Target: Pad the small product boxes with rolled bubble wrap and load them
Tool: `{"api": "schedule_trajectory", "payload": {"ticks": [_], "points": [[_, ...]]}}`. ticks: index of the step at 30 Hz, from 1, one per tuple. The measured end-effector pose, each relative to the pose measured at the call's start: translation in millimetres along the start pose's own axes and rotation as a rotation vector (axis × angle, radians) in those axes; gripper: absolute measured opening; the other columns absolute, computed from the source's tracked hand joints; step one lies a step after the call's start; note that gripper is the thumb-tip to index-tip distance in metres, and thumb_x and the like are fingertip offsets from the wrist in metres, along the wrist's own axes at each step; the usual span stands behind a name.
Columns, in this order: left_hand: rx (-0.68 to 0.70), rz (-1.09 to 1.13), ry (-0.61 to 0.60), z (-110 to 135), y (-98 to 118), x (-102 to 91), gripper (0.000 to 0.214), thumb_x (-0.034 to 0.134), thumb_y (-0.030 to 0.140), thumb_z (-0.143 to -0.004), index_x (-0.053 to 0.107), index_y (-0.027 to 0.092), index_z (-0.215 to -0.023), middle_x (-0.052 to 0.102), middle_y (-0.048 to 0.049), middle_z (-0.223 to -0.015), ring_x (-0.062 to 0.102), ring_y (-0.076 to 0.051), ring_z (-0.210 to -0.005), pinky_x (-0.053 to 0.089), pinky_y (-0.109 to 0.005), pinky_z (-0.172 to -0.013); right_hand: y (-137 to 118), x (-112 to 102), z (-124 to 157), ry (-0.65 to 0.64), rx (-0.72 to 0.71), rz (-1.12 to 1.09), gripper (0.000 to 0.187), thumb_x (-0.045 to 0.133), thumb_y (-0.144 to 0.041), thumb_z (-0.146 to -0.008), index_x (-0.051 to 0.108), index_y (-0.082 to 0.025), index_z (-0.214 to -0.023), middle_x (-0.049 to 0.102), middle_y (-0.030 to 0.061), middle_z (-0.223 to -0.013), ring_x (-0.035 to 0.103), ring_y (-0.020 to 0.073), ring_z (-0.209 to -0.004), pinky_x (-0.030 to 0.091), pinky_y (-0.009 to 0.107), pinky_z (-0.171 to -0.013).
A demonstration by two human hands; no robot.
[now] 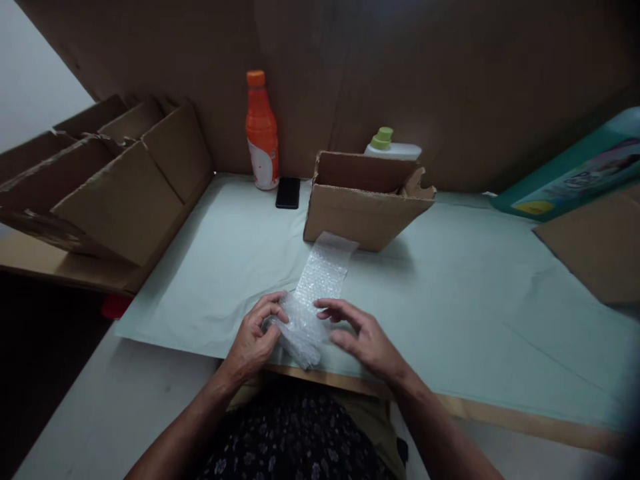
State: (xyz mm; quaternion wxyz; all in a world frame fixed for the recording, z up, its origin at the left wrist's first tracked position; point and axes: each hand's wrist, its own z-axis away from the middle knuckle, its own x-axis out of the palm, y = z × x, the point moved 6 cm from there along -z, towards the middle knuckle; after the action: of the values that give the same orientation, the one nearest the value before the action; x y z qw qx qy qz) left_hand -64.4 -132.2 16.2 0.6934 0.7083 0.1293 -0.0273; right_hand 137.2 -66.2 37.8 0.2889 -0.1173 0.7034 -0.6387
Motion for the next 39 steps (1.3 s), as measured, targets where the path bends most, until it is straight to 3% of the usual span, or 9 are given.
{"api": "schedule_trajectory", "payload": {"ticks": [5, 10, 15, 20, 24, 26, 30, 35, 39], "points": [[0.05, 0.006, 0.032, 3.0, 7.3, 1.0, 0.015, 0.056, 0.013, -0.08, 0.067, 0.02, -0.086, 0.064, -0.0111, -0.134, 0.057, -0.026, -0.129, 0.044, -0.041, -0.107, -0.6, 19.3, 0.1, 0.152, 0.007, -0.024, 0.016, 0.07, -0.036, -0.085, 0.077, -0.024, -0.094, 0.078, 0.0046, -0.1, 0.07, 0.0223, -0.095, 0.054, 0.038, -0.089], [0.037, 0.06, 0.117, 10.1, -2.6, -11.0, 0.017, 0.063, 0.022, -0.086, 0.067, 0.019, -0.103, 0.068, -0.0114, -0.122, 0.061, -0.024, -0.121, 0.044, -0.04, -0.107, 15.6, 18.6, -1.9, 0.227, 0.105, -0.154, 0.022, 0.069, -0.044, -0.086, 0.077, -0.023, -0.087, 0.077, 0.0035, -0.088, 0.068, 0.0191, -0.081, 0.054, 0.032, -0.074], [-0.047, 0.156, 0.149, 18.3, -17.8, -11.8, 0.052, 0.068, 0.025, -0.081, 0.056, 0.017, -0.131, 0.064, -0.0142, -0.132, 0.059, -0.026, -0.125, 0.042, -0.042, -0.112, 19.2, 24.5, 3.9, 0.268, 0.13, -0.242, 0.024, 0.071, -0.046, -0.085, 0.077, -0.023, -0.087, 0.076, 0.0025, -0.085, 0.064, 0.0168, -0.076, 0.052, 0.029, -0.072], [-0.088, 0.353, 0.078, 21.1, -22.5, -8.8, 0.065, 0.066, 0.028, -0.074, 0.054, 0.018, -0.137, 0.06, -0.0141, -0.141, 0.052, -0.031, -0.136, 0.037, -0.045, -0.116, 30.6, 22.1, 7.9, 0.422, 0.162, -0.442, 0.027, 0.076, -0.049, -0.08, 0.074, -0.022, -0.079, 0.071, 0.0007, -0.078, 0.057, 0.0136, -0.068, 0.048, 0.027, -0.067], [-0.127, 0.593, 0.023, 18.1, -21.7, -9.7, 0.06, 0.057, 0.045, -0.079, 0.058, 0.018, -0.133, 0.068, -0.0125, -0.126, 0.061, -0.031, -0.121, 0.044, -0.047, -0.107, 35.0, 20.3, 9.3, 0.429, 0.193, -0.536, 0.03, 0.081, -0.051, -0.074, 0.072, -0.022, -0.076, 0.069, 0.0004, -0.075, 0.055, 0.0133, -0.065, 0.048, 0.026, -0.064], [-0.154, 0.552, 0.008, 15.8, -20.4, -8.9, 0.056, 0.055, 0.052, -0.084, 0.063, 0.018, -0.127, 0.071, -0.0121, -0.122, 0.063, -0.03, -0.116, 0.046, -0.045, -0.103, 34.9, 18.8, 10.1, 0.417, 0.205, -0.53, 0.031, 0.081, -0.052, -0.074, 0.071, -0.022, -0.077, 0.069, 0.0011, -0.075, 0.056, 0.0143, -0.066, 0.049, 0.028, -0.065], [-0.208, 0.268, -0.084, 13.9, -17.4, 2.0, 0.039, 0.072, 0.044, -0.079, 0.072, 0.017, -0.106, 0.074, -0.008, -0.104, 0.066, -0.024, -0.096, 0.05, -0.033, -0.086, 32.6, 16.2, 14.2, 0.372, 0.211, -0.526, 0.041, 0.073, -0.061, -0.079, 0.071, -0.023, -0.094, 0.072, 0.0048, -0.084, 0.062, 0.0178, -0.071, 0.053, 0.032, -0.069], [-0.258, 0.231, -0.074, 17.1, -18.9, 8.0, 0.03, 0.069, 0.043, -0.081, 0.071, 0.014, -0.091, 0.069, -0.0035, -0.08, 0.058, -0.015, -0.071, 0.044, -0.025, -0.066, 29.1, 28.3, 23.6, 0.127, 0.156, -0.596, 0.087, 0.082, -0.061, -0.069, 0.05, -0.027, -0.142, 0.072, 0.0116, -0.116, 0.07, 0.0269, -0.097, 0.055, 0.043, -0.088], [-0.246, 0.226, -0.174, 22.8, -17.5, 17.7, 0.028, 0.064, 0.042, -0.087, 0.071, 0.015, -0.09, 0.068, -0.0038, -0.083, 0.058, -0.016, -0.073, 0.045, -0.025, -0.067, 44.5, 31.9, 28.2, 0.236, 0.271, -0.593, 0.073, 0.088, -0.043, -0.069, 0.057, -0.025, -0.133, 0.075, 0.0037, -0.096, 0.07, 0.0207, -0.086, 0.055, 0.035, -0.082]]}}
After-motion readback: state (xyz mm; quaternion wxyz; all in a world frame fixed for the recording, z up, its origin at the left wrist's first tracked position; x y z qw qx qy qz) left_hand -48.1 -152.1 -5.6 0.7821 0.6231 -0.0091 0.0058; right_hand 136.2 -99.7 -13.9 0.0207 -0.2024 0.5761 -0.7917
